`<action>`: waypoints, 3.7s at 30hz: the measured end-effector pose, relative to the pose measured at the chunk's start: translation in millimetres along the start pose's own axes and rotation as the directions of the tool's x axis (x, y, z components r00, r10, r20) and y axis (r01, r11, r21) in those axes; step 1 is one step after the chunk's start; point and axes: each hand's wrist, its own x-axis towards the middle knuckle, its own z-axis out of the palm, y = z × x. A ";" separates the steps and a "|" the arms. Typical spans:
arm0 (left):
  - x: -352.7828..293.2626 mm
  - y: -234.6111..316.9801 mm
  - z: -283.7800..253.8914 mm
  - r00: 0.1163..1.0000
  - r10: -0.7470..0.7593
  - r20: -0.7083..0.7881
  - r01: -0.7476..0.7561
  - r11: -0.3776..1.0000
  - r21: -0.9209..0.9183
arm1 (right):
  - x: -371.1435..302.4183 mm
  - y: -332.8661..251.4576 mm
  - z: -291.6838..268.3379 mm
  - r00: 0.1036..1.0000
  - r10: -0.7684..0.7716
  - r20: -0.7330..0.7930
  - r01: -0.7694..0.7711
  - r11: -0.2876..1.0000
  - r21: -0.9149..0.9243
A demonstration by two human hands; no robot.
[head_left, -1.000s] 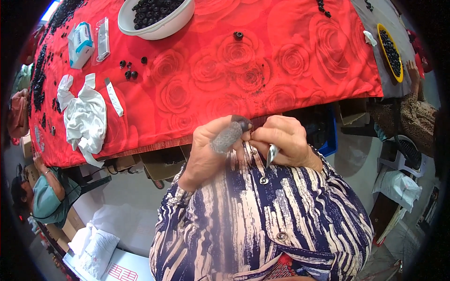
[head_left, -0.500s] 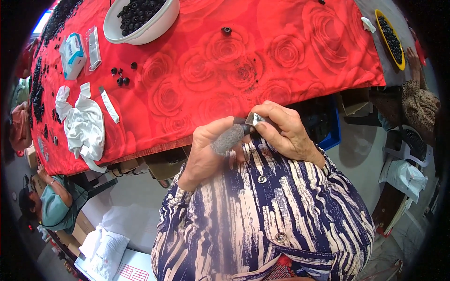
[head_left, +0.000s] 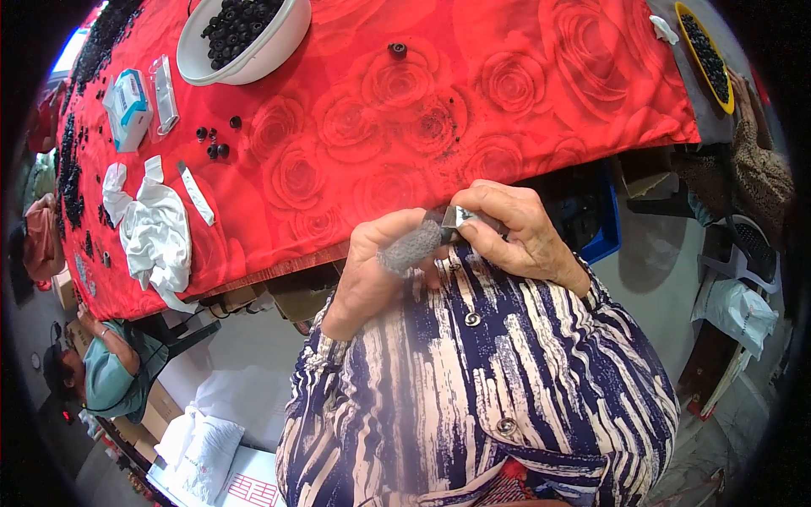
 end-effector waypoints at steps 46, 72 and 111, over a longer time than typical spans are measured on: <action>14.9 -2.6 5.7 0.900 0.433 -0.051 -0.393 0.856 0.334 | 14.0 -11.2 4.8 0.963 0.270 0.023 -0.246 0.836 0.489; 13.3 6.2 8.0 0.980 -0.194 0.043 0.198 0.971 -0.138 | 16.1 9.3 4.7 0.880 -0.453 -0.143 0.448 0.891 -0.067; 2.4 0.2 1.5 0.998 0.035 -0.055 -0.038 0.998 -0.056 | 2.7 4.4 2.4 1.000 0.008 -0.029 -0.007 0.999 0.043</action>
